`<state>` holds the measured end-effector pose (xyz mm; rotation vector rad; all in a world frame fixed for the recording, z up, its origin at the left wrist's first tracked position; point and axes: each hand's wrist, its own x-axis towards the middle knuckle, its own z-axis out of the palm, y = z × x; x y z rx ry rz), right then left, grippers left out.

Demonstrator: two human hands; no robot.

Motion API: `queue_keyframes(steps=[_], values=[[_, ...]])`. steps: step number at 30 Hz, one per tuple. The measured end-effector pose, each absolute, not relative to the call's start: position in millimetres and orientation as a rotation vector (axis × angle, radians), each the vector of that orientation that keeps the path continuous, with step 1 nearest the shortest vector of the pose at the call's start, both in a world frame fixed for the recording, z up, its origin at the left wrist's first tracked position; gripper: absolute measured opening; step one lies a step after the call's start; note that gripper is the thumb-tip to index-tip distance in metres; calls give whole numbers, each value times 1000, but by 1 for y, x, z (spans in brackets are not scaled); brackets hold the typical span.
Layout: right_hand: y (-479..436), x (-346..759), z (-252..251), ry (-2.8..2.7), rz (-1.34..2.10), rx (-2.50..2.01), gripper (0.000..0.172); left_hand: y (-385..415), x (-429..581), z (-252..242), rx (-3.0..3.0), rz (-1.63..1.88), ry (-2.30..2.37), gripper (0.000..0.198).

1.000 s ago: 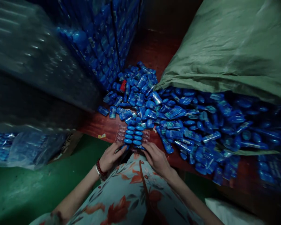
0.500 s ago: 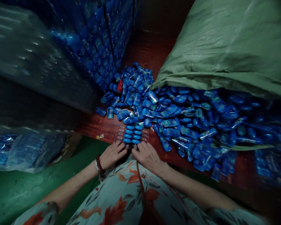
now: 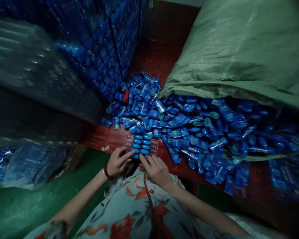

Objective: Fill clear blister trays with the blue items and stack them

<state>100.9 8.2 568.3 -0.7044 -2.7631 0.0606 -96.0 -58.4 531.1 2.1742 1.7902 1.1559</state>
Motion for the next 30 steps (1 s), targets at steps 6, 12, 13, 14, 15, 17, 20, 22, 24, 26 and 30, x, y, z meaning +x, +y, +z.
queue_keyframes(steps=[6,12,13,14,15,17,20,22,24,26,30], values=[[19,120,568,-2581,352,-967,26,3,-123,525,1490,1065,2327,31],[88,77,589,-2709,481,-1019,25,36,-133,508,1514,771,2483,40],[99,65,592,-2788,500,-994,25,36,-132,507,1498,806,2469,36],[109,53,593,-2876,523,-957,25,35,-131,506,1480,853,2450,31],[118,41,593,-2977,548,-914,25,33,-129,505,1464,903,2427,26],[129,21,590,-3168,600,-805,27,30,-128,504,1426,1010,2381,22],[137,2,581,-3315,661,-649,28,28,-127,502,1411,1087,2342,42],[141,1,579,-3323,690,-590,28,31,-127,503,1474,1017,2348,43],[144,8,581,-3242,747,-564,33,36,-126,504,1552,892,2360,31],[147,25,588,-3004,862,-558,38,42,-125,506,1587,806,2370,23],[138,80,607,-2286,1229,-758,33,40,-126,513,1500,877,2366,20]])
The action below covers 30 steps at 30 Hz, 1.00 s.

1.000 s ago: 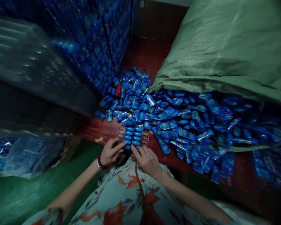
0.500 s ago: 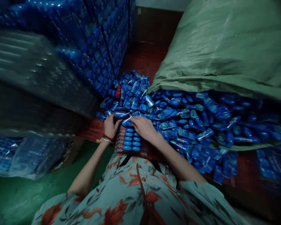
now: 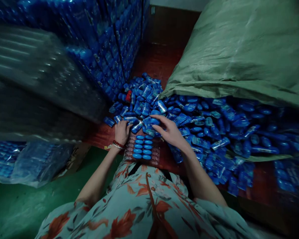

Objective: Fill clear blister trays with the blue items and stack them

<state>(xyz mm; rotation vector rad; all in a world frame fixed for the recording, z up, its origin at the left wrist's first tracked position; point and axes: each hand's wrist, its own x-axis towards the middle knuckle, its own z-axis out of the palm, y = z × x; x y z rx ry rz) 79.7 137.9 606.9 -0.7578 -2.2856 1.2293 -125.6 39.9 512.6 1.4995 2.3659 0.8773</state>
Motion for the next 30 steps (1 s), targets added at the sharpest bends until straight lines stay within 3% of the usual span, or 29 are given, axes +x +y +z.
queue_keyframes(steps=[4,8,12,21,30], values=[[94,136,603,-1719,1716,-1089,30,2,-134,532,1157,1208,2250,25],[31,161,572,-1449,1905,-1259,31,-61,-134,554,821,1205,1973,37],[-2,158,549,-1790,1534,-1275,22,-110,-112,564,686,1123,2025,41],[19,144,542,-2584,580,-401,30,-123,-65,546,1101,1005,1938,31],[14,137,551,-2802,333,-428,33,-124,-56,528,1905,640,1934,35]])
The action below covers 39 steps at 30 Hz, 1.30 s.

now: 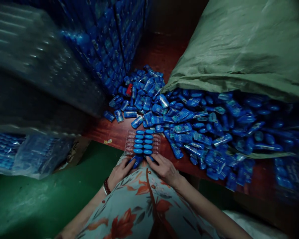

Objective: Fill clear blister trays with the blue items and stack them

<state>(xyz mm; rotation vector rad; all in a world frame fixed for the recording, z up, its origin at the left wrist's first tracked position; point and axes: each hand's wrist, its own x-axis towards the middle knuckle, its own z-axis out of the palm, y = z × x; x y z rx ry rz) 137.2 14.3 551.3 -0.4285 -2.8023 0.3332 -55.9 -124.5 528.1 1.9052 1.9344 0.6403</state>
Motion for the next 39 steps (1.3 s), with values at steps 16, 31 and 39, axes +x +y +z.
queue_keyframes(steps=[16,31,39], values=[[14,122,555,-2850,237,-427,32,-70,-36,551,2420,-143,1873,22],[11,143,554,-2619,480,-763,32,-68,-82,542,2701,464,1726,24],[15,205,529,-2259,183,-1711,42,-45,-105,542,2064,758,2128,25]])
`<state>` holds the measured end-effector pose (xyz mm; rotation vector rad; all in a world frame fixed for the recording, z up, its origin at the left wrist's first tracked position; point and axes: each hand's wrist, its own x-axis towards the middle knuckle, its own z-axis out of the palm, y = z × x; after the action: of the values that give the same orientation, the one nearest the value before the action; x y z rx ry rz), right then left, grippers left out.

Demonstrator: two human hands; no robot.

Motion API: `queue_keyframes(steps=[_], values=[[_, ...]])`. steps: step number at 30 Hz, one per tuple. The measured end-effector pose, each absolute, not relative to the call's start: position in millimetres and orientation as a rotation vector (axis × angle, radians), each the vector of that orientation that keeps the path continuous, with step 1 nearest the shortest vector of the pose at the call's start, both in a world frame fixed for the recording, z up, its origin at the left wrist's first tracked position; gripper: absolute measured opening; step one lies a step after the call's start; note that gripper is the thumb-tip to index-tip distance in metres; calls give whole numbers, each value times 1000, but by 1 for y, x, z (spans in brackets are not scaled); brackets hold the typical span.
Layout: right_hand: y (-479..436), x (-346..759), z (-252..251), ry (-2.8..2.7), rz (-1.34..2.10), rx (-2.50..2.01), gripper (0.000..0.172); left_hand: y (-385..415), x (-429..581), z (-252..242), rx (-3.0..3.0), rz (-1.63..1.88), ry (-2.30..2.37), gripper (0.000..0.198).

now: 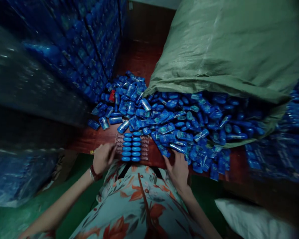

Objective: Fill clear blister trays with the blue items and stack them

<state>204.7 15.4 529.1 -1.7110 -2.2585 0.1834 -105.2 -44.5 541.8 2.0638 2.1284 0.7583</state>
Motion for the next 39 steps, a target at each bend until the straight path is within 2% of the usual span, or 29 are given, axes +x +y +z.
queue_keyframes(steps=[4,10,16,20,22,28,35,39], values=[[17,200,517,-2338,33,-1711,37,7,-120,528,1687,743,2278,31],[15,206,515,-2276,352,-1629,38,40,-122,510,1653,626,2303,35],[9,203,530,-2079,685,-1439,31,29,-113,515,1351,991,2186,26],[19,181,542,-2053,729,-1383,38,3,-116,536,1224,1211,2144,35],[31,167,545,-2217,648,-1320,33,-11,-117,545,1129,1228,2114,40],[69,130,548,-2616,418,-1440,37,-41,-109,540,896,1078,1844,57],[82,127,565,-2825,502,-1447,31,-45,-115,528,1488,894,2117,38],[78,124,571,-2994,364,-1444,32,-35,-122,536,1756,402,2297,33]])
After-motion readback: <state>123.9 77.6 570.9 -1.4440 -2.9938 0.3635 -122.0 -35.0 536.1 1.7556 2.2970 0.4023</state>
